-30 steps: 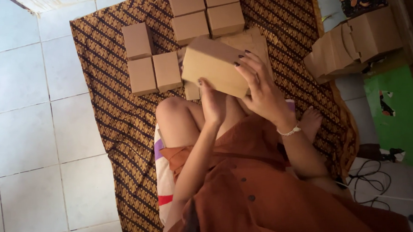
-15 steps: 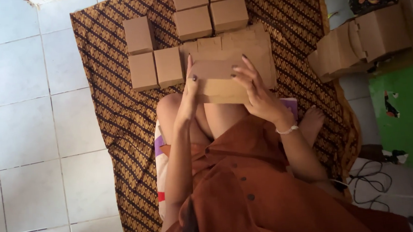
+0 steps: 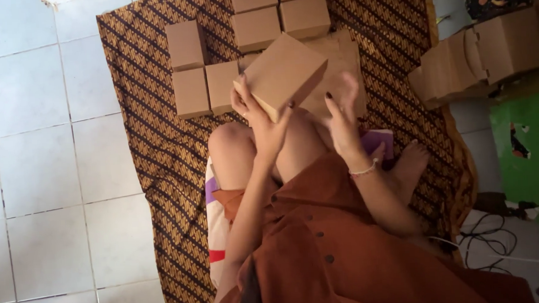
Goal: The person folds flat cardboard templates into small rectangular boxes by picking up each template, then tucking in the flaps by hand to form the box, rotating it as needed. The completed boxes are then stacked.
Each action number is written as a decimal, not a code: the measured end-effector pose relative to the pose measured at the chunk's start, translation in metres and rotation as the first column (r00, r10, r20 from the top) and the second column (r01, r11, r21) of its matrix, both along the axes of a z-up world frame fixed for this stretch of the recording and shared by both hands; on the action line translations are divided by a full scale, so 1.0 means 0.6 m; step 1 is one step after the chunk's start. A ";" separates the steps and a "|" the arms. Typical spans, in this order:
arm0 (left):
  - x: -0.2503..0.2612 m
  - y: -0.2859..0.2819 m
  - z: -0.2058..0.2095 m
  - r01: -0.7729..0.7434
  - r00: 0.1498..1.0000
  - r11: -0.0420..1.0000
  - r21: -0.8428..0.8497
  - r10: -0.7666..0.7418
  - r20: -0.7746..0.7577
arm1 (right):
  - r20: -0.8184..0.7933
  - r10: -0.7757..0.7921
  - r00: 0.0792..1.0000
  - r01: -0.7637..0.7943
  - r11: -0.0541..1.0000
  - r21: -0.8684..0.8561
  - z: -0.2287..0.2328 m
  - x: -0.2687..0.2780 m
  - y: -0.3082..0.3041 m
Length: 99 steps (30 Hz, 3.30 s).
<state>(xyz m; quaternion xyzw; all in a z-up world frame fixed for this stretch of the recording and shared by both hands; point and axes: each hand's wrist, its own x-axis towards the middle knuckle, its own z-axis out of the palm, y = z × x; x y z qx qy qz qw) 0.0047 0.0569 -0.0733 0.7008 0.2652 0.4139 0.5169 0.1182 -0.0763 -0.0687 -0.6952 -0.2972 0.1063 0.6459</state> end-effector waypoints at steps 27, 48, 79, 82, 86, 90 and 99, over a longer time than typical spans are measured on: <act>0.085 0.280 -0.181 -0.330 0.925 0.747 -0.577 0.379 -0.038 | -0.201 0.110 0.973 -0.123 0.991 -0.051 -0.239 0.040 0.046; 0.177 0.560 -0.484 -0.616 0.756 0.738 -0.278 0.452 -0.474 | -0.221 0.122 0.968 -0.096 0.988 0.125 -0.173 0.020 0.043; 0.151 0.362 -0.262 0.339 0.347 0.939 0.051 -0.074 -0.935 | -0.572 0.176 0.801 -0.027 0.966 0.258 -0.251 0.071 0.027; 0.094 0.308 -0.237 0.339 0.438 0.934 0.110 -0.053 -0.897 | -0.556 -0.034 0.831 0.053 0.998 0.017 -0.293 0.126 0.004; -0.019 0.223 -0.176 0.239 0.503 0.946 0.220 0.073 -0.861 | -0.161 -0.296 0.941 0.212 0.891 -0.401 -0.537 0.252 -0.061; -0.123 0.128 -0.172 0.081 0.442 0.957 0.277 0.214 -0.871 | 0.116 -0.310 0.944 0.306 0.685 -0.661 -0.449 0.269 -0.063; -0.243 -0.018 -0.203 -0.028 0.455 0.937 0.347 0.321 -0.830 | 0.309 -0.280 0.909 0.393 0.327 -0.859 -0.478 0.281 -0.047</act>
